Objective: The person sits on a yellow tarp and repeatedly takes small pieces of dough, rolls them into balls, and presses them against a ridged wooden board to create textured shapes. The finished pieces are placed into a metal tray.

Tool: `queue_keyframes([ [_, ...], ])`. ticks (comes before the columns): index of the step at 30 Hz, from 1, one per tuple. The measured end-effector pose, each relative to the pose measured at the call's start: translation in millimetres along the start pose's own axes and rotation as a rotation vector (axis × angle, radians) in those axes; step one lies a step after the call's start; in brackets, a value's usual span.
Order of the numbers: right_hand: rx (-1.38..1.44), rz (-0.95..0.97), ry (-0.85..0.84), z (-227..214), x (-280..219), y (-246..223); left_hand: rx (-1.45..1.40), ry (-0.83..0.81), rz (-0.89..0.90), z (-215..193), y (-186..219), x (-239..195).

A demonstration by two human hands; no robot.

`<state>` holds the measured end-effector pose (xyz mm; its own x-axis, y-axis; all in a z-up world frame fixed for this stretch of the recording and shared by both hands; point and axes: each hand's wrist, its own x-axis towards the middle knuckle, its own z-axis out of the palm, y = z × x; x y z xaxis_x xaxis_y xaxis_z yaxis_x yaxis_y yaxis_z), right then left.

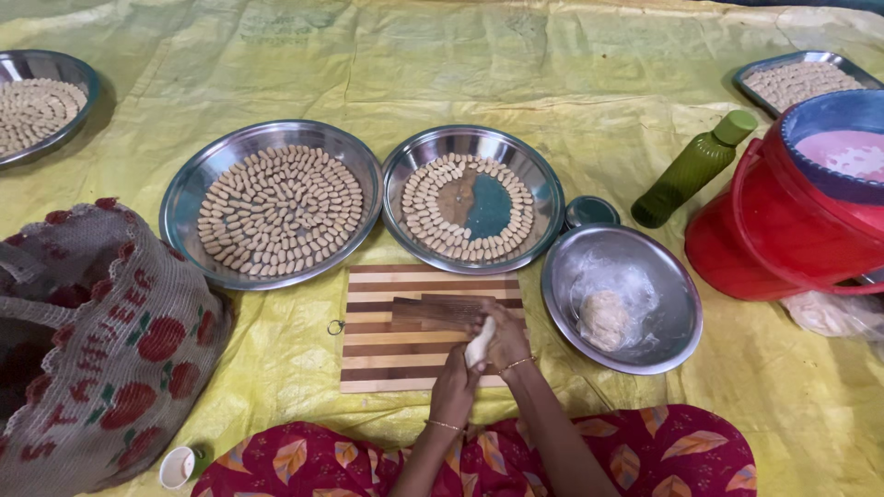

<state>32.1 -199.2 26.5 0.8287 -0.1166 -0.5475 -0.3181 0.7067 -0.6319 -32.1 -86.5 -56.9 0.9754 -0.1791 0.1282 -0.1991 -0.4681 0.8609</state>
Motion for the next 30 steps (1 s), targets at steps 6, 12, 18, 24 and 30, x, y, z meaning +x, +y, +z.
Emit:
queue_keyframes([
  [6,-0.168,0.035,-0.316,9,-6,8,0.053,-0.053,-0.213,3,-22,3],
  [12,-0.079,-0.118,-0.097,7,-4,12,-0.243,-0.159,-0.299,-2,-9,4],
  [18,-0.058,0.089,-0.055,15,-12,6,-0.068,-0.151,-0.431,-16,16,4],
  [24,-0.115,-0.125,-0.314,-1,13,26,0.02,-0.116,-0.284,-15,-7,4],
  [30,-0.145,-0.199,-0.238,4,11,27,-0.345,-0.049,-0.356,-4,-3,1],
])
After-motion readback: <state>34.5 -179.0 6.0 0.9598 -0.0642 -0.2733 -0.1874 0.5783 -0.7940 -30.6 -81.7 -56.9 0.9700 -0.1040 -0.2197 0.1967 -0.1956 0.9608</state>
